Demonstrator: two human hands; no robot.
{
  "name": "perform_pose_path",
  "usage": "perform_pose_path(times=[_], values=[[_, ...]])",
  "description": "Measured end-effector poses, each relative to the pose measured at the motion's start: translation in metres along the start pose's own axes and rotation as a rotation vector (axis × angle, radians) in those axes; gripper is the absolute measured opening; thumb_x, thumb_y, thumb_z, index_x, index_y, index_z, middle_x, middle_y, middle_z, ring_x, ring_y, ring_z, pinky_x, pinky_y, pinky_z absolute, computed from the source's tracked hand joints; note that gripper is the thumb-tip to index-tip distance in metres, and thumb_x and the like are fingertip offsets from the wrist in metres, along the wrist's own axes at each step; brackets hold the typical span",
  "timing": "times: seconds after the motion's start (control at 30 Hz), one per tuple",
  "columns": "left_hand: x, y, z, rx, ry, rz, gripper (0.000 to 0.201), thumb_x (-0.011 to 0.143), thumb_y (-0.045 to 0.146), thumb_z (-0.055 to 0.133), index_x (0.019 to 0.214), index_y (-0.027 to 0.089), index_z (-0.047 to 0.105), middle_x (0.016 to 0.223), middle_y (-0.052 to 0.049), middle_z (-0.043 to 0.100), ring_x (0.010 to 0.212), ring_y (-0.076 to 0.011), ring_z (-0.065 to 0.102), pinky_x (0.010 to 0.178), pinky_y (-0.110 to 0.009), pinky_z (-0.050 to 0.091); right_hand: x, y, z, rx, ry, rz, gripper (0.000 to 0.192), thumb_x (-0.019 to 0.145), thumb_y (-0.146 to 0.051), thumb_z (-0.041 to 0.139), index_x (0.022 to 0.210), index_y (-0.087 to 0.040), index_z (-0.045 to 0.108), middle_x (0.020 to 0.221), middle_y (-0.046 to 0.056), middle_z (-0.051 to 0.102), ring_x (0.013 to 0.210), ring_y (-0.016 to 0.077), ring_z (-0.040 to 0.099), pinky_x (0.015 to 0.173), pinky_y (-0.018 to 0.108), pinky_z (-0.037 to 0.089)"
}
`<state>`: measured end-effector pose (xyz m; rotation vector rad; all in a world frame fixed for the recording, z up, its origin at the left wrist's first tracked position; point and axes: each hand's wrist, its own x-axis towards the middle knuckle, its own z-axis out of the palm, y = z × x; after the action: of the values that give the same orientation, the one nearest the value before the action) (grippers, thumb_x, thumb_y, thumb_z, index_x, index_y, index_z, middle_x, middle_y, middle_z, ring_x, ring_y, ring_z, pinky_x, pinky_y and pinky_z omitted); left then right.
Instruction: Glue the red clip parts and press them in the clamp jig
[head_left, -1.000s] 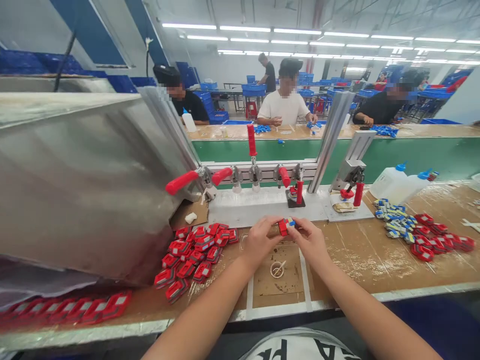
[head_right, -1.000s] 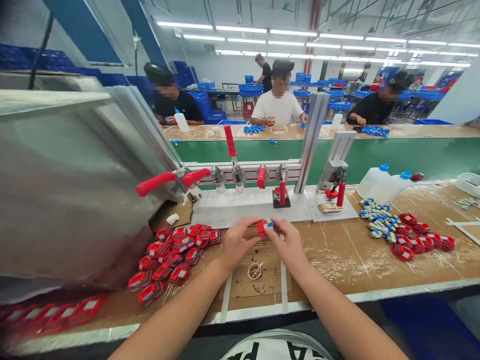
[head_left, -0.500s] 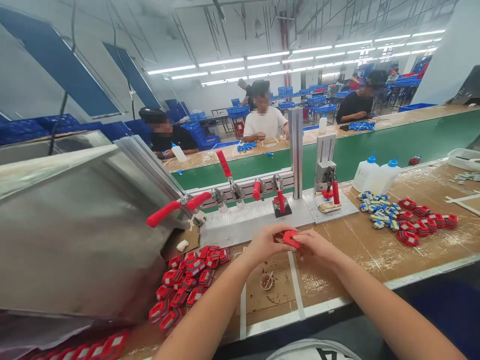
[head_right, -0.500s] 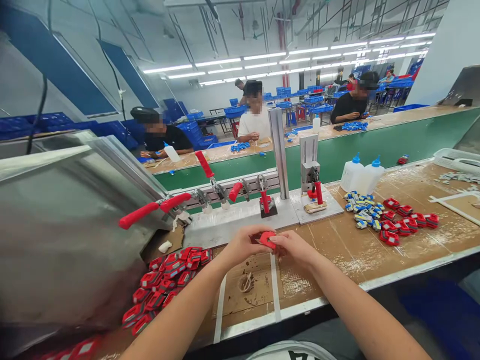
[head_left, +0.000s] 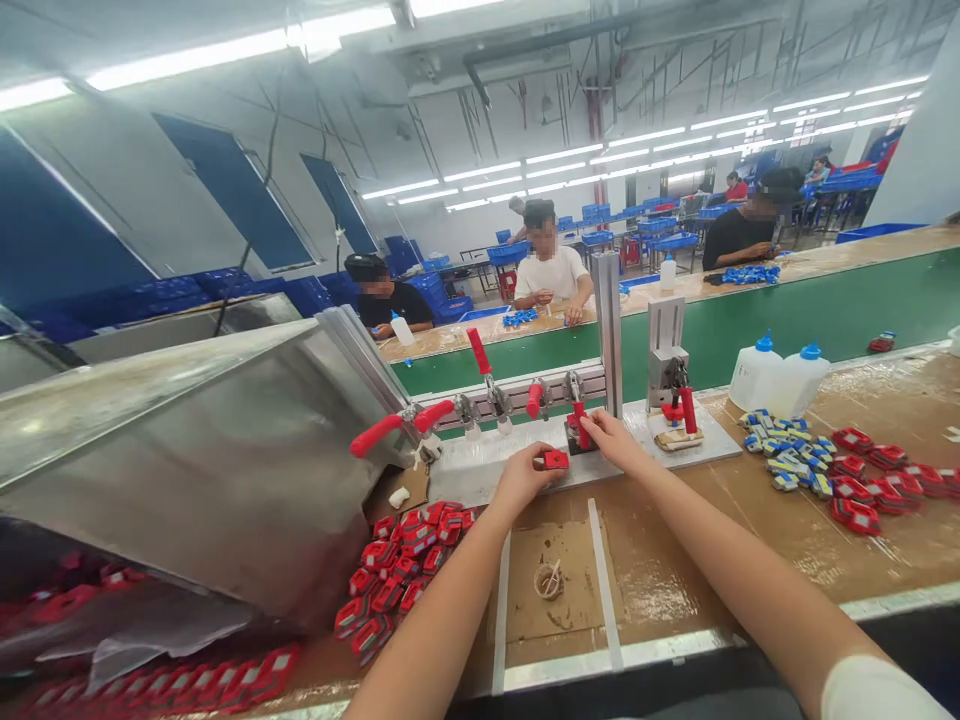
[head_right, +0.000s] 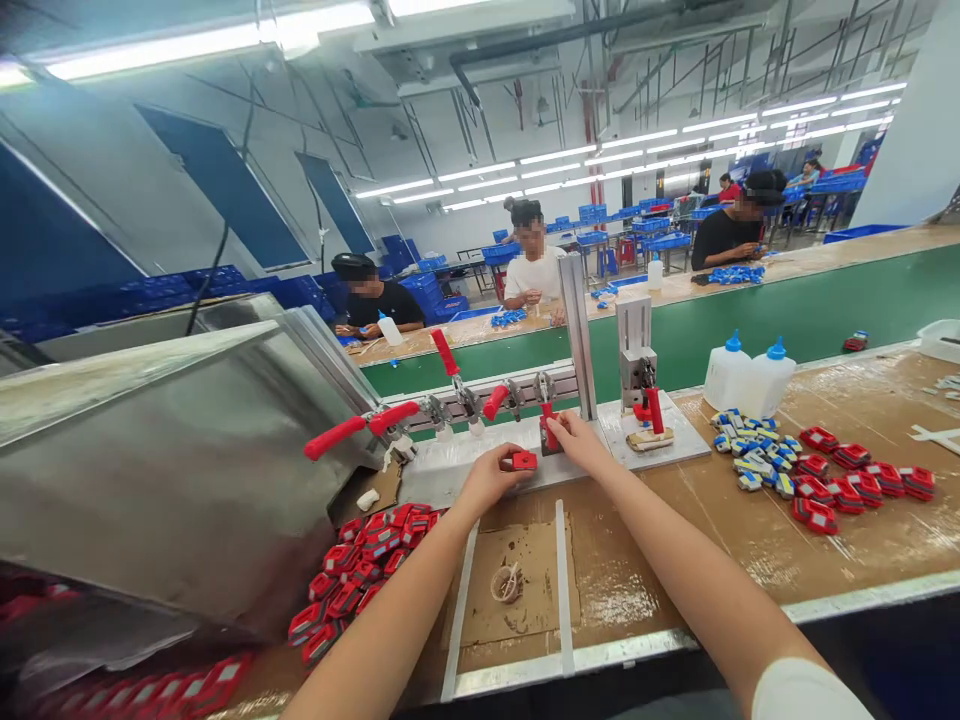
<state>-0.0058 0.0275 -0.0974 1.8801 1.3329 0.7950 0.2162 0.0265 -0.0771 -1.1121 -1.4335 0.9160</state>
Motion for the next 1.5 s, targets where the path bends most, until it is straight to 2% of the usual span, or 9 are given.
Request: perform_pose_path(times=[0.1, 0.2, 0.3, 0.43, 0.57, 0.77, 0.97, 1.13, 1.5], values=[[0.014, 0.005, 0.016, -0.004, -0.042, 0.032, 0.043, 0.069, 0.033, 0.085, 0.107, 0.018, 0.073, 0.094, -0.005, 0.077, 0.075, -0.0191, 0.067, 0.069, -0.029, 0.051, -0.011, -0.017, 0.001, 0.116, -0.012, -0.007, 0.05, 0.091, -0.075, 0.046, 0.084, -0.025, 0.047, 0.071, -0.003, 0.059, 0.062, 0.0157, 0.048, 0.059, 0.029, 0.038], [0.036, 0.014, 0.033, 0.001, -0.017, 0.043, 0.047, 0.069, 0.033, 0.086, 0.112, 0.018, 0.073, 0.09, -0.004, 0.077, 0.072, -0.0188, 0.067, 0.07, -0.029, 0.051, -0.019, -0.037, -0.004, 0.286, -0.014, 0.003, 0.046, 0.086, -0.069, 0.063, 0.087, -0.025, 0.048, 0.068, -0.003, 0.06, 0.057, 0.0139, 0.043, 0.054, 0.026, 0.032], [0.057, 0.016, 0.041, 0.005, 0.084, 0.036, 0.045, 0.076, 0.034, 0.082, 0.117, 0.017, 0.071, 0.103, -0.008, 0.077, 0.082, -0.0211, 0.069, 0.079, -0.032, 0.051, -0.021, -0.054, -0.008, 0.373, -0.032, 0.024, 0.043, 0.083, -0.061, 0.071, 0.098, -0.025, 0.054, 0.074, -0.001, 0.066, 0.061, 0.0146, 0.046, 0.053, 0.026, 0.033], [0.071, 0.008, 0.045, 0.013, 0.152, 0.035, 0.046, 0.077, 0.034, 0.082, 0.119, 0.018, 0.071, 0.109, -0.01, 0.077, 0.099, -0.0272, 0.069, 0.087, -0.034, 0.05, -0.02, -0.065, -0.01, 0.381, -0.062, 0.034, 0.046, 0.084, -0.056, 0.072, 0.115, -0.025, 0.059, 0.089, 0.004, 0.074, 0.067, 0.0156, 0.053, 0.056, 0.026, 0.038], [0.078, 0.001, 0.048, 0.02, 0.167, 0.039, 0.046, 0.079, 0.041, 0.082, 0.119, 0.019, 0.073, 0.112, -0.01, 0.076, 0.106, -0.03, 0.068, 0.092, -0.035, 0.049, -0.015, -0.069, -0.007, 0.32, -0.069, 0.028, 0.049, 0.083, -0.06, 0.073, 0.115, -0.023, 0.065, 0.082, 0.003, 0.07, 0.062, 0.0133, 0.048, 0.053, 0.025, 0.037], [0.088, -0.001, 0.052, 0.015, 0.153, 0.048, 0.049, 0.084, 0.045, 0.077, 0.127, 0.021, 0.071, 0.117, -0.007, 0.077, 0.108, -0.0265, 0.069, 0.094, -0.032, 0.048, -0.013, -0.066, -0.004, 0.264, -0.04, 0.001, 0.044, 0.086, -0.061, 0.07, 0.109, -0.024, 0.067, 0.076, -0.001, 0.061, 0.062, 0.0141, 0.049, 0.053, 0.026, 0.037], [0.091, -0.002, 0.051, 0.052, 0.14, 0.026, 0.05, 0.084, 0.054, 0.076, 0.125, 0.024, 0.072, 0.114, -0.006, 0.078, 0.111, -0.0291, 0.068, 0.103, -0.037, 0.045, -0.021, -0.048, -0.004, 0.174, -0.006, -0.051, 0.039, 0.093, -0.058, 0.065, 0.112, -0.024, 0.066, 0.081, 0.001, 0.064, 0.063, 0.014, 0.05, 0.056, 0.028, 0.041], [0.092, -0.003, 0.05, 0.075, 0.127, 0.034, 0.048, 0.085, 0.056, 0.073, 0.126, 0.03, 0.07, 0.11, 0.0, 0.079, 0.11, -0.0265, 0.069, 0.108, -0.037, 0.041, -0.025, -0.038, -0.004, 0.173, 0.012, -0.066, 0.035, 0.095, -0.053, 0.066, 0.114, -0.024, 0.067, 0.087, 0.003, 0.067, 0.066, 0.0133, 0.05, 0.058, 0.027, 0.041], [0.092, -0.004, 0.047, 0.082, 0.11, 0.049, 0.046, 0.088, 0.057, 0.07, 0.125, 0.03, 0.07, 0.114, 0.0, 0.078, 0.112, -0.0269, 0.068, 0.109, -0.039, 0.039, -0.028, -0.024, 0.001, 0.149, 0.03, -0.116, 0.032, 0.095, -0.052, 0.065, 0.112, -0.024, 0.066, 0.084, 0.003, 0.067, 0.068, 0.0149, 0.051, 0.059, 0.029, 0.041]])
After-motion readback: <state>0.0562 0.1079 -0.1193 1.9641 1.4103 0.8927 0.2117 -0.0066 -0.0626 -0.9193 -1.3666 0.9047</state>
